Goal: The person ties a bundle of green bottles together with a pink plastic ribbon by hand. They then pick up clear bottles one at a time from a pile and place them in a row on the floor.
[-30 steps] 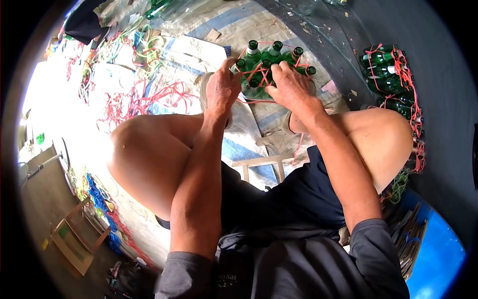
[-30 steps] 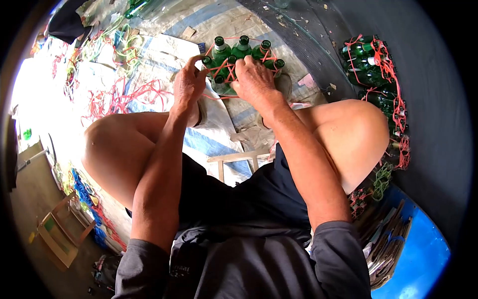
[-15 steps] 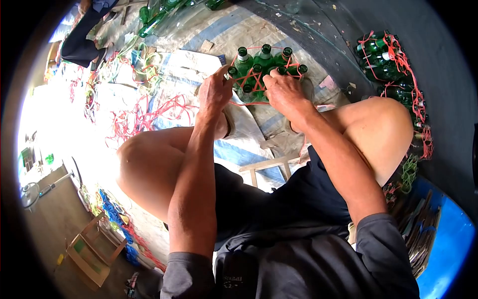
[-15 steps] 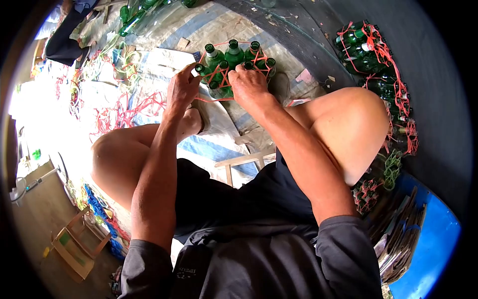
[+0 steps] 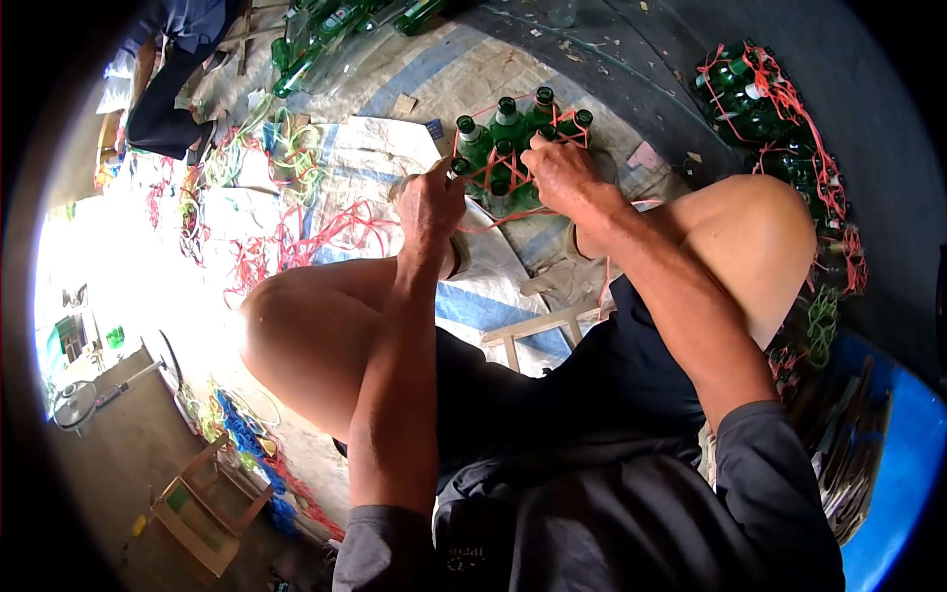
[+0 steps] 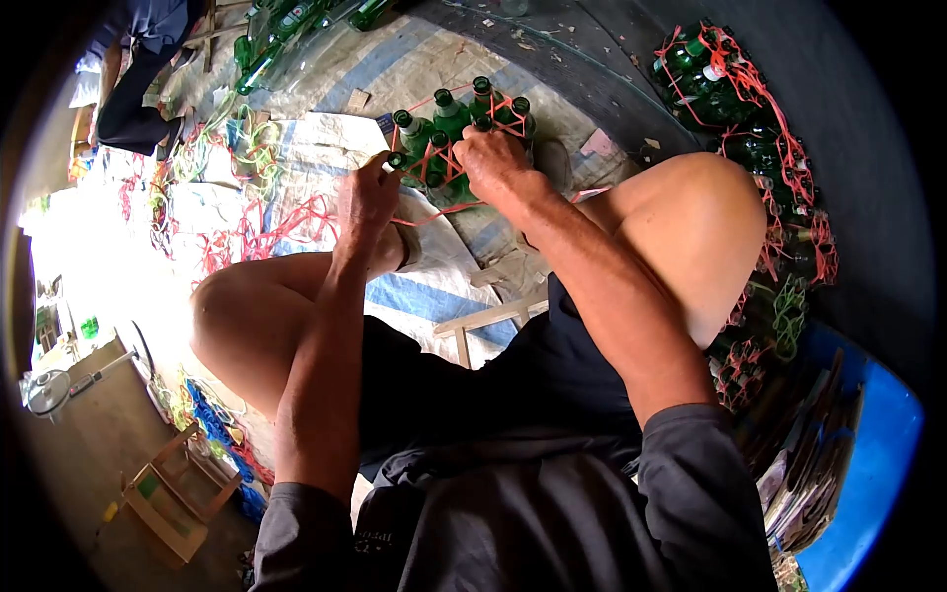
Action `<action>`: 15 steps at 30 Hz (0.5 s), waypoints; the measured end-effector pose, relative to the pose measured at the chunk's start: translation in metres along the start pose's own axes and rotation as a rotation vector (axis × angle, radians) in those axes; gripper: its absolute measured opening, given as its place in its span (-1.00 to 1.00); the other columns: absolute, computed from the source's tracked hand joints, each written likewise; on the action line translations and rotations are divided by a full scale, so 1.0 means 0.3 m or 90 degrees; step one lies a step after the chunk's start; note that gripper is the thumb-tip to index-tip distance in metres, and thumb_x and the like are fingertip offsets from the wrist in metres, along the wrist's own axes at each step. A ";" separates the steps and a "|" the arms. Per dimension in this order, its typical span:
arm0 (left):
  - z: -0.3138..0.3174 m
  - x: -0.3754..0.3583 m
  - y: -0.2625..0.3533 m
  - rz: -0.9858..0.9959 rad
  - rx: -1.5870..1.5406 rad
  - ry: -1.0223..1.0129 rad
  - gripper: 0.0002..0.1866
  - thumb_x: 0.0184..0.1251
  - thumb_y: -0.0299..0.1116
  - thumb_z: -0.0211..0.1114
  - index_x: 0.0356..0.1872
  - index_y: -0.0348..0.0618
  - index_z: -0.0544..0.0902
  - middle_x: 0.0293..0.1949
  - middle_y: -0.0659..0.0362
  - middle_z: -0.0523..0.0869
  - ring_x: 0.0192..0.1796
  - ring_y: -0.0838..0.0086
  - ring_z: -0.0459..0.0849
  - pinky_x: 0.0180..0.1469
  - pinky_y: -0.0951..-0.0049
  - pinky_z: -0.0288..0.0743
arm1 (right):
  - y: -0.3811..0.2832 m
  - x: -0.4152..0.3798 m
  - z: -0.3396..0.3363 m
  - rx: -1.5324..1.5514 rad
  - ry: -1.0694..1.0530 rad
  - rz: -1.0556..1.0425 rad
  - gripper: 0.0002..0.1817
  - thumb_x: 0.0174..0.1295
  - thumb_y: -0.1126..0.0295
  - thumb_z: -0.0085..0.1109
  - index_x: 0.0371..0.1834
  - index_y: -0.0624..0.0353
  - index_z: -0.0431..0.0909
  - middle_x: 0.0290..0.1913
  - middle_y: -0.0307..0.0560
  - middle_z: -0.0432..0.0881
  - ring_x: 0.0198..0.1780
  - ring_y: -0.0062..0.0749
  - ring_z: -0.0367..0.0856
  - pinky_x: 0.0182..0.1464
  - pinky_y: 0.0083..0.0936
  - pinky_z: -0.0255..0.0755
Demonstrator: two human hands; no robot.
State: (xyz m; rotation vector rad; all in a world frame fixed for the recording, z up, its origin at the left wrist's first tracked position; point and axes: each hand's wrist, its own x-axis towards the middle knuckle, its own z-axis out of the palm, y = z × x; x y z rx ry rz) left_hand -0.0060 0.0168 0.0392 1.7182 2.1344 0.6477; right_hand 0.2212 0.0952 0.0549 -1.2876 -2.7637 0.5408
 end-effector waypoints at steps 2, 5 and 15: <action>0.006 -0.026 0.004 0.001 0.005 0.008 -0.67 0.39 -0.22 0.43 0.14 0.04 0.82 -0.44 -0.07 0.76 -0.37 -0.04 0.76 -0.30 0.01 0.56 | 0.012 -0.009 -0.001 0.006 -0.021 -0.011 -0.72 0.10 0.69 0.36 -0.15 0.15 0.79 0.03 0.05 0.70 0.01 0.11 0.82 0.00 -0.04 0.73; 0.011 -0.052 0.018 -0.014 0.007 0.002 -0.62 0.36 -0.19 0.41 0.16 -0.01 0.82 -0.33 -0.11 0.84 -0.22 -0.15 0.82 -0.12 -0.09 0.68 | 0.012 -0.023 -0.008 0.018 -0.032 -0.018 -0.72 0.09 0.72 0.34 -0.18 0.12 0.77 0.01 0.00 0.69 0.03 0.09 0.80 0.01 -0.05 0.72; 0.066 -0.151 0.109 -0.045 -0.055 0.034 -0.75 0.36 -0.21 0.44 -0.10 -0.16 0.80 -0.46 -0.09 0.77 -0.37 -0.10 0.78 -0.27 -0.04 0.60 | 0.099 -0.013 -0.029 -0.034 0.045 -0.097 -0.88 0.18 0.60 0.31 -0.26 0.13 0.71 -0.04 -0.03 0.70 0.00 0.07 0.79 -0.02 -0.07 0.71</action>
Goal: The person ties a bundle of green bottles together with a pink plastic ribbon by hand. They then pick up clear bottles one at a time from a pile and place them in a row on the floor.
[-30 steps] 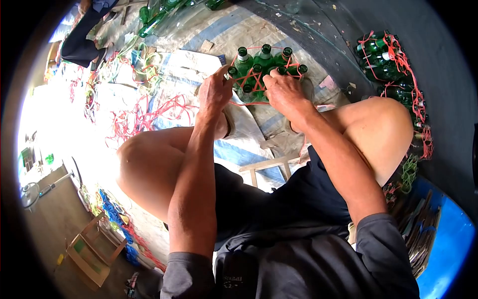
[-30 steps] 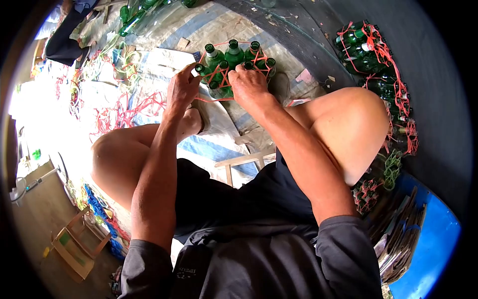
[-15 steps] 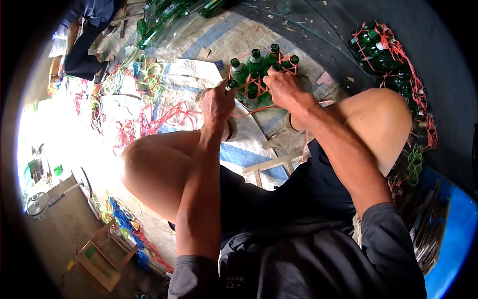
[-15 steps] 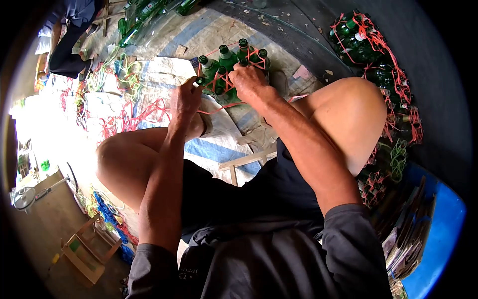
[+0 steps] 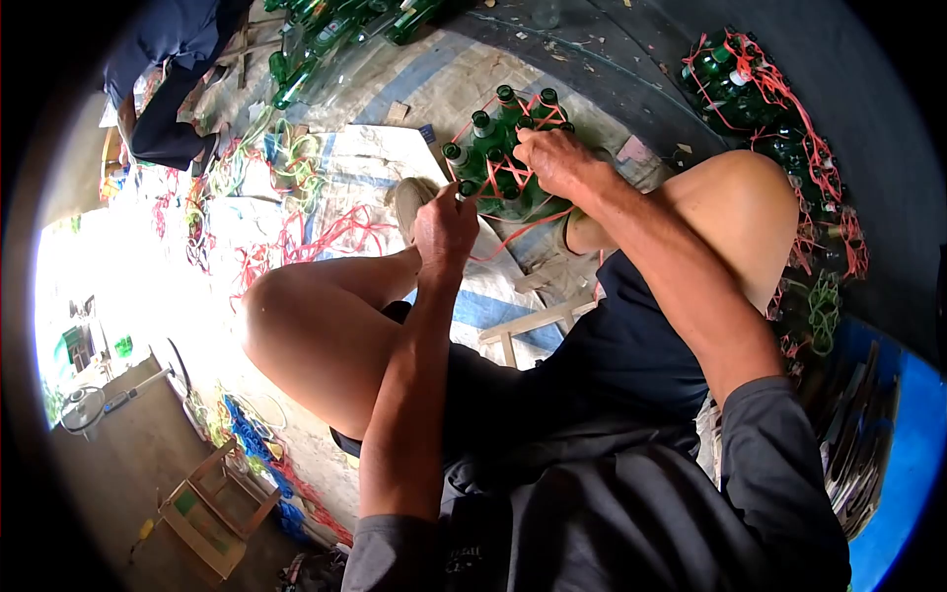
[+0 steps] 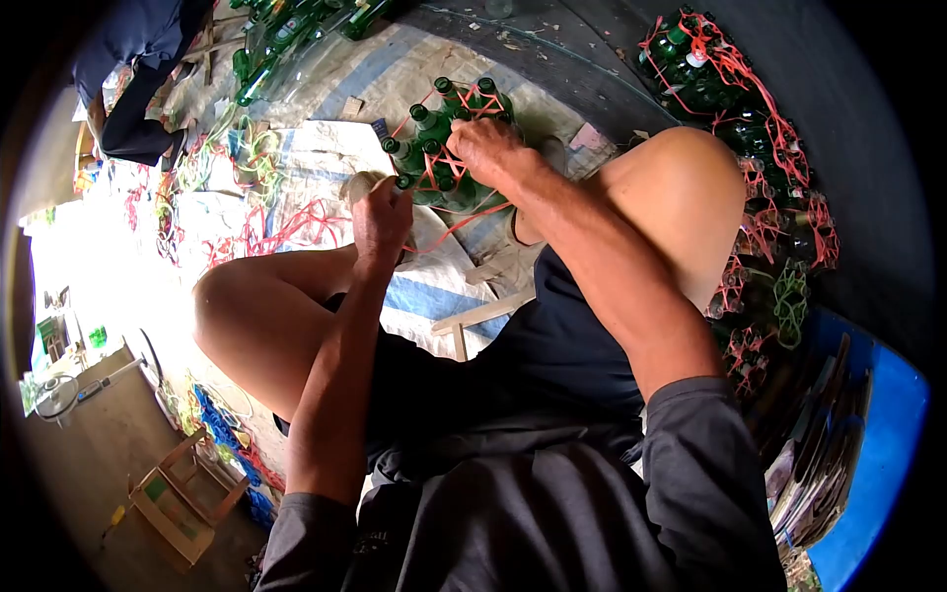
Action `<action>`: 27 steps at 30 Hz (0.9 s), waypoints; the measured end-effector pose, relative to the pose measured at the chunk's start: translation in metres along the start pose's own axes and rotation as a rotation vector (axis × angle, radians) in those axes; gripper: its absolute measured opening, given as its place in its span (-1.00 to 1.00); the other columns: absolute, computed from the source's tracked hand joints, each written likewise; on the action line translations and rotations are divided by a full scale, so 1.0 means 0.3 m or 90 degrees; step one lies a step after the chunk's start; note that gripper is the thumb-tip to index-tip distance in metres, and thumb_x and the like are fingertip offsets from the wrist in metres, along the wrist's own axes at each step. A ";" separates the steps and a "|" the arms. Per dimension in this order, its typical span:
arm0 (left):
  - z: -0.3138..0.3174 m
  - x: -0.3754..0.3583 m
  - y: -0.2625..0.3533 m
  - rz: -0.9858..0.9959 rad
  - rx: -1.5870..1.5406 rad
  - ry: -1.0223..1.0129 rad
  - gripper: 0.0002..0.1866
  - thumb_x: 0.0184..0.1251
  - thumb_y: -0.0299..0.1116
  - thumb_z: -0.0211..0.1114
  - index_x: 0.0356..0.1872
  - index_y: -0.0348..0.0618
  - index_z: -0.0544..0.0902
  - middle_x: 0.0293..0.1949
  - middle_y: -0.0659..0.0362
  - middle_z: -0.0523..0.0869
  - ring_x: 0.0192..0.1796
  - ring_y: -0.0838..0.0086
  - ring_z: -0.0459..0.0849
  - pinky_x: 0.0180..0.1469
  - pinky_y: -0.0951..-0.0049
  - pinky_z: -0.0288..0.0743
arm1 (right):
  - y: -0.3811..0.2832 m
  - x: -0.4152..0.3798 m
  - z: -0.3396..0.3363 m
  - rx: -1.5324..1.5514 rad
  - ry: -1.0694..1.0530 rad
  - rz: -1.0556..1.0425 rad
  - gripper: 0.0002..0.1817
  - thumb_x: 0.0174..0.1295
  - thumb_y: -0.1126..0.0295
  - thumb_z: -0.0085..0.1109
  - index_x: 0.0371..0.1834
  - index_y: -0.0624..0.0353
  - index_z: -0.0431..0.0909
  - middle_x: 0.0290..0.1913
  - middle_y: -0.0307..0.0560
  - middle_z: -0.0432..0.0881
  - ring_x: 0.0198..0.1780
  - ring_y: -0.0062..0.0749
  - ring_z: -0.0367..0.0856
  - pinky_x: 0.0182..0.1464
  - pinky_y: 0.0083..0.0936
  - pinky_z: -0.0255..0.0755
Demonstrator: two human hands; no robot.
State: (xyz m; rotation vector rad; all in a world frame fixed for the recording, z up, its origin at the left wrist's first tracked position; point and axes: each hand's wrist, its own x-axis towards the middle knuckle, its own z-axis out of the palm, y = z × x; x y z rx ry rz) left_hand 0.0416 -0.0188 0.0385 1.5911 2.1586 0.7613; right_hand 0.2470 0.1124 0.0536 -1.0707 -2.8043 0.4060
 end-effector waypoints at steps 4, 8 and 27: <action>0.067 -0.058 0.053 0.038 0.018 -0.008 -0.73 0.39 -0.20 0.45 -0.11 -0.19 0.78 -0.50 -0.09 0.76 -0.40 -0.08 0.79 -0.32 -0.02 0.61 | 0.048 -0.010 -0.043 0.023 -0.002 -0.018 -0.84 0.12 0.67 0.28 -0.29 0.17 0.69 -0.04 0.02 0.67 0.03 0.12 0.76 0.01 -0.03 0.67; 0.126 -0.091 0.121 0.022 0.015 0.017 -0.75 0.39 -0.23 0.42 -0.26 -0.24 0.69 -0.51 -0.12 0.74 -0.39 -0.13 0.78 -0.34 -0.03 0.60 | 0.104 -0.021 -0.039 0.055 -0.029 0.020 -0.79 0.10 0.77 0.24 -0.30 0.21 0.68 0.00 0.06 0.64 0.06 0.20 0.72 0.05 0.02 0.61; 0.082 -0.029 0.158 0.068 0.120 -0.083 -0.72 0.41 -0.16 0.39 -0.24 -0.22 0.66 -0.40 -0.23 0.79 -0.28 -0.24 0.80 -0.21 -0.23 0.66 | -0.123 -0.087 0.017 -0.054 0.085 0.096 -0.66 0.14 0.49 0.42 0.01 0.16 0.64 0.07 0.02 0.67 0.10 0.00 0.76 0.15 -0.11 0.62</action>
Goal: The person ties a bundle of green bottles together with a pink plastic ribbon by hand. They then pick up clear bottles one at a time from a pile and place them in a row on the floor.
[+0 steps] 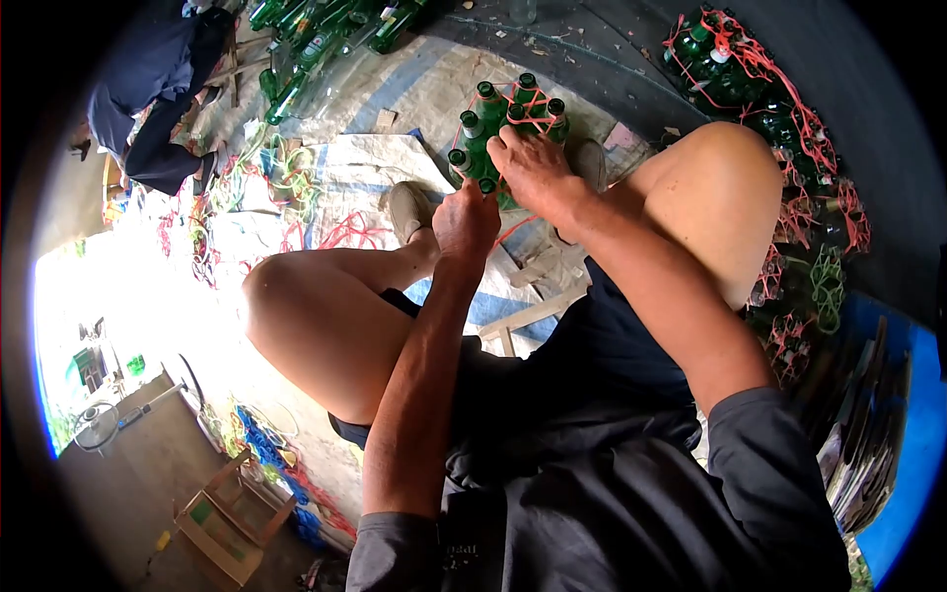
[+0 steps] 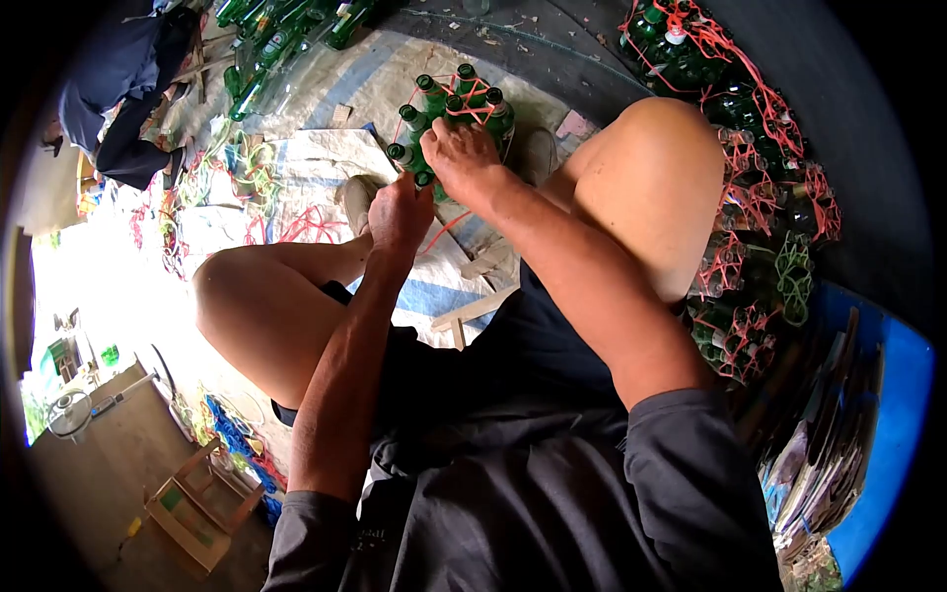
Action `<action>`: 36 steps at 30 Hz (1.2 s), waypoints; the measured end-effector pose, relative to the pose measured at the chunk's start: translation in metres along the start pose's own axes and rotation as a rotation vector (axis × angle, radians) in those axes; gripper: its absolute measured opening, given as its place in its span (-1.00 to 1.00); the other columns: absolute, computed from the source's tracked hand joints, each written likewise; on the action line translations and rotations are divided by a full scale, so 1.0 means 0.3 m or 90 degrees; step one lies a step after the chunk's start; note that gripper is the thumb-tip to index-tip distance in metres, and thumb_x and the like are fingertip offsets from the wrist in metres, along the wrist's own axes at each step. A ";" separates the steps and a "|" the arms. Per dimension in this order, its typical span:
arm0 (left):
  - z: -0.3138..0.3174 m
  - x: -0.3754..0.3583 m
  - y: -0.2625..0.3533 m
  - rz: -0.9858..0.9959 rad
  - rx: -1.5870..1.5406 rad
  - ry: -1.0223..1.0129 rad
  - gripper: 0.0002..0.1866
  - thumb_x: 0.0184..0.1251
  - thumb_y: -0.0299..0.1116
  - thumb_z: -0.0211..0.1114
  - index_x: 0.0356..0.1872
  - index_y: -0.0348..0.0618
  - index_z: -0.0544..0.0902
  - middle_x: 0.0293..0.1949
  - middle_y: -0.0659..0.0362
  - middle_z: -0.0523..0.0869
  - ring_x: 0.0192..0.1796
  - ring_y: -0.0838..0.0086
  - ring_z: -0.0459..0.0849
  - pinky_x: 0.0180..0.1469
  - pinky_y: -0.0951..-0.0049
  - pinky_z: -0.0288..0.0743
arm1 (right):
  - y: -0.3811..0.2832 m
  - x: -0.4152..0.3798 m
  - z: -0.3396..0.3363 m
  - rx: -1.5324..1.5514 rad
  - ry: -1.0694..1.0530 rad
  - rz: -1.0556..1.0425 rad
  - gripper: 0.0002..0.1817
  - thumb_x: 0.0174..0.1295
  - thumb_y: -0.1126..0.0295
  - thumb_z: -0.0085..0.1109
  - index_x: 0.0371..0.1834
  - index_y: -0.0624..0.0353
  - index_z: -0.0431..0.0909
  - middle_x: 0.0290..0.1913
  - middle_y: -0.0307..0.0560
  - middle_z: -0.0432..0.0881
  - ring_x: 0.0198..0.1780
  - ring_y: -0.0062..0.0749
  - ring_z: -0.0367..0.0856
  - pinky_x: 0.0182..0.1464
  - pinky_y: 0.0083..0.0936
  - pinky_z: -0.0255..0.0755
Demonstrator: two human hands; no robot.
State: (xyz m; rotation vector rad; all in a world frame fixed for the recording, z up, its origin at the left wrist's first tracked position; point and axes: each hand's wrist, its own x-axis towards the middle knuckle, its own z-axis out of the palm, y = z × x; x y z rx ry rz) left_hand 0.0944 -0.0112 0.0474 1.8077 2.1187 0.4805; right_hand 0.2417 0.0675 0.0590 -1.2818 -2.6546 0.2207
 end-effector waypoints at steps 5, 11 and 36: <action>-0.036 0.019 0.012 0.036 0.070 -0.058 -0.76 0.37 -0.24 0.34 -0.22 -0.24 0.67 -0.37 -0.29 0.79 -0.24 -0.27 0.80 -0.14 -0.25 0.66 | 0.009 -0.006 0.003 0.086 0.039 0.029 -0.72 0.18 0.57 0.34 -0.04 0.14 0.60 0.02 0.05 0.65 0.02 0.06 0.80 0.06 -0.07 0.67; -0.103 0.095 0.032 0.155 0.151 -0.164 -0.81 0.30 -0.31 0.30 -0.22 -0.24 0.70 -0.30 -0.22 0.82 -0.18 -0.19 0.84 -0.07 -0.18 0.71 | 0.018 -0.009 0.024 0.093 0.075 0.032 -0.79 0.23 0.54 0.31 -0.08 0.10 0.60 0.02 0.01 0.65 0.00 0.04 0.80 0.01 -0.07 0.68; -0.141 0.328 0.024 0.427 0.287 -0.336 -0.87 0.40 -0.30 0.37 -0.25 -0.05 0.83 -0.28 -0.02 0.85 -0.10 -0.01 0.86 0.00 -0.04 0.74 | 0.047 -0.013 0.032 0.171 0.086 0.025 -0.76 0.09 0.48 0.46 -0.17 0.00 0.66 -0.05 -0.09 0.68 -0.04 -0.02 0.82 0.02 -0.11 0.71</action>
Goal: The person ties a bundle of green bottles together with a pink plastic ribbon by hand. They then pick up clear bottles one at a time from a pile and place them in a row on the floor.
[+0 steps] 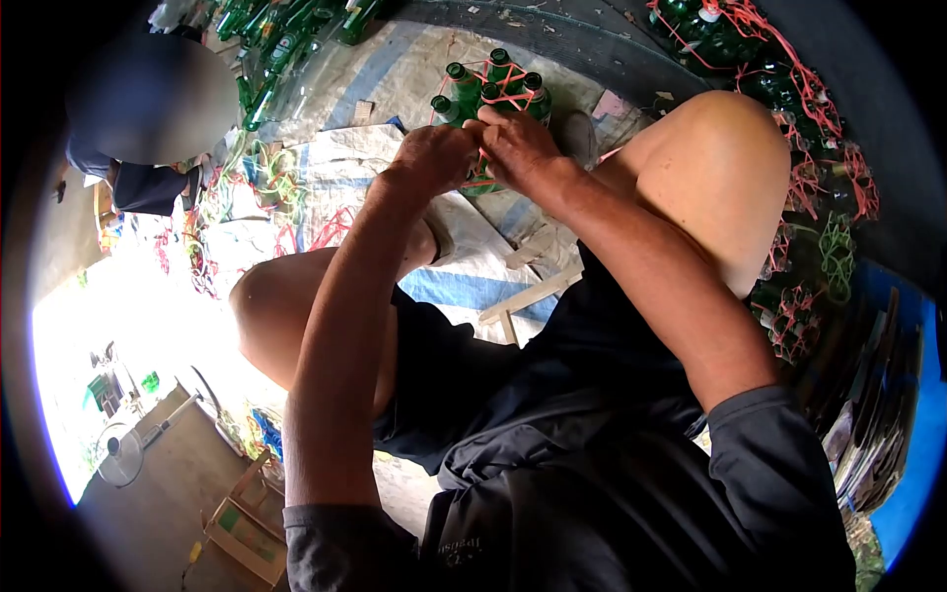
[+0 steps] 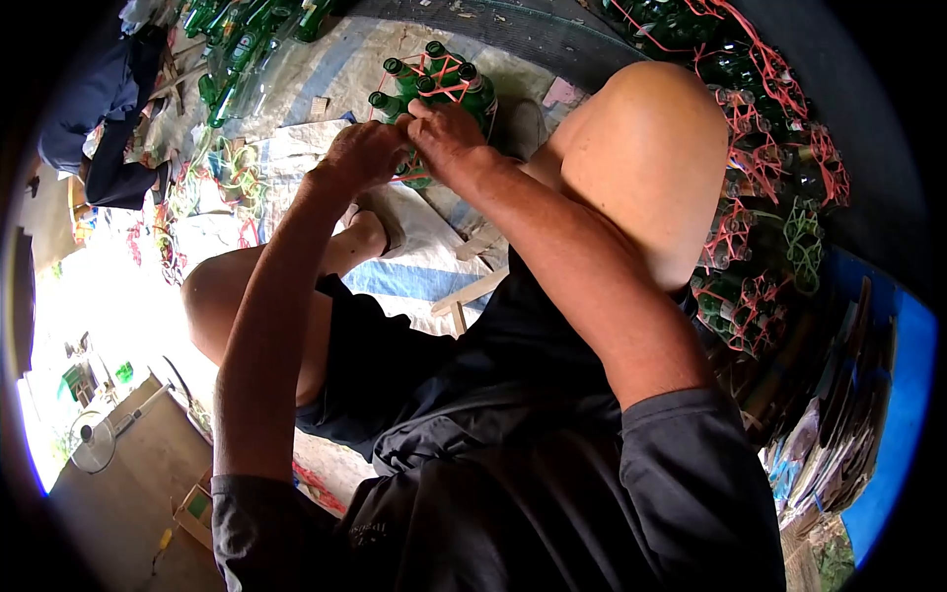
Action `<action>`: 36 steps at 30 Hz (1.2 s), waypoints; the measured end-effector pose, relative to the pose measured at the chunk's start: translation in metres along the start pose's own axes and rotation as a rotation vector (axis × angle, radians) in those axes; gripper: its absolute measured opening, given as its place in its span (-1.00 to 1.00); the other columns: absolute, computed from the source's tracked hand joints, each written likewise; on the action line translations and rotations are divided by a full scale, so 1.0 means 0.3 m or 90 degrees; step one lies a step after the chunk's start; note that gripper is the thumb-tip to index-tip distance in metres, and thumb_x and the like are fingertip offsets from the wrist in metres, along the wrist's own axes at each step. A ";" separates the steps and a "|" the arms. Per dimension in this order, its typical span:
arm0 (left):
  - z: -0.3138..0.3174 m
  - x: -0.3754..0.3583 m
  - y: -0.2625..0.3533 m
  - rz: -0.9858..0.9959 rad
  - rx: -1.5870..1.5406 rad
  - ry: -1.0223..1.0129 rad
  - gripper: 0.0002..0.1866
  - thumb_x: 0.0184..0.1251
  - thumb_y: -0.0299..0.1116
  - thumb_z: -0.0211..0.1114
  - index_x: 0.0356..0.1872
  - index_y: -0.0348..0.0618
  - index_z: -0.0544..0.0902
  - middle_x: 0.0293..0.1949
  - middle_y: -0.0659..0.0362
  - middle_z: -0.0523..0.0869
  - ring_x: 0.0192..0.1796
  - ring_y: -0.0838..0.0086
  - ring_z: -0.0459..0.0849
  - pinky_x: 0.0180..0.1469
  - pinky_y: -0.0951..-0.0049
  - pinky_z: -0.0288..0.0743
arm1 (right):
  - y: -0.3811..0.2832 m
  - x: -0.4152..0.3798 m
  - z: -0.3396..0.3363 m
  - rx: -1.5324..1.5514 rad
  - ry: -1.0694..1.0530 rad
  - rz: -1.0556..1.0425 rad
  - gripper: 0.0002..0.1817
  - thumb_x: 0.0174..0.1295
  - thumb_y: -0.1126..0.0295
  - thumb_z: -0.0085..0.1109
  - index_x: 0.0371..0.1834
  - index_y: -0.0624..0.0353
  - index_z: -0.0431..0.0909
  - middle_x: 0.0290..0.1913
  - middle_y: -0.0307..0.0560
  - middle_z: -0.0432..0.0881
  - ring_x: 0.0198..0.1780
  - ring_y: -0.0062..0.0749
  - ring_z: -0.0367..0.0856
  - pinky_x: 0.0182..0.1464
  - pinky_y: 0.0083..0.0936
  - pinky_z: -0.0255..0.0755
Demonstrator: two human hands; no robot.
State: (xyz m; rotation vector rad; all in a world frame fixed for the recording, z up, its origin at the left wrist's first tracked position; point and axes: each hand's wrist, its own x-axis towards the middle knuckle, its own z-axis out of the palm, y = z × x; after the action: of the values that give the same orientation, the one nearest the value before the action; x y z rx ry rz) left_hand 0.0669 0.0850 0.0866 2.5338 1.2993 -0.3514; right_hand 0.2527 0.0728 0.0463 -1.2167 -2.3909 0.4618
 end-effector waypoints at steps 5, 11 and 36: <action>0.019 -0.002 -0.046 -0.040 -0.083 -0.005 -0.84 0.40 -0.21 0.38 -0.22 0.03 0.87 -0.24 0.06 0.87 -0.10 0.03 0.85 0.04 0.04 0.72 | -0.009 0.004 0.007 -0.001 0.005 0.015 -0.75 0.10 0.49 0.44 -0.16 0.01 0.66 -0.05 -0.07 0.68 -0.05 0.01 0.81 0.01 -0.11 0.71; 0.045 -0.012 -0.058 -0.098 -0.175 0.031 -0.84 0.36 -0.21 0.40 -0.27 0.04 0.89 -0.30 0.05 0.87 -0.16 0.05 0.86 -0.01 0.05 0.73 | -0.001 0.001 0.026 0.022 0.035 0.010 -0.73 0.11 0.49 0.43 -0.12 0.08 0.64 -0.03 -0.02 0.67 -0.04 0.07 0.79 -0.01 -0.07 0.69; 0.229 -0.171 0.056 -0.390 -0.441 0.359 -0.79 0.38 -0.26 0.46 -0.24 -0.23 0.79 -0.32 -0.09 0.85 -0.24 0.00 0.87 -0.13 0.09 0.70 | -0.009 0.004 0.025 0.042 0.039 0.016 -0.57 0.04 0.59 0.44 0.01 0.08 0.58 0.01 0.00 0.65 0.04 0.15 0.72 0.04 0.01 0.60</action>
State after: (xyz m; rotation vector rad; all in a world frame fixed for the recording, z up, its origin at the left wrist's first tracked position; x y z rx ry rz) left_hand 0.0453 0.0134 0.0417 1.6520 1.9512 0.6522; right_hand 0.2464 0.0716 0.0412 -1.2151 -2.2933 0.5010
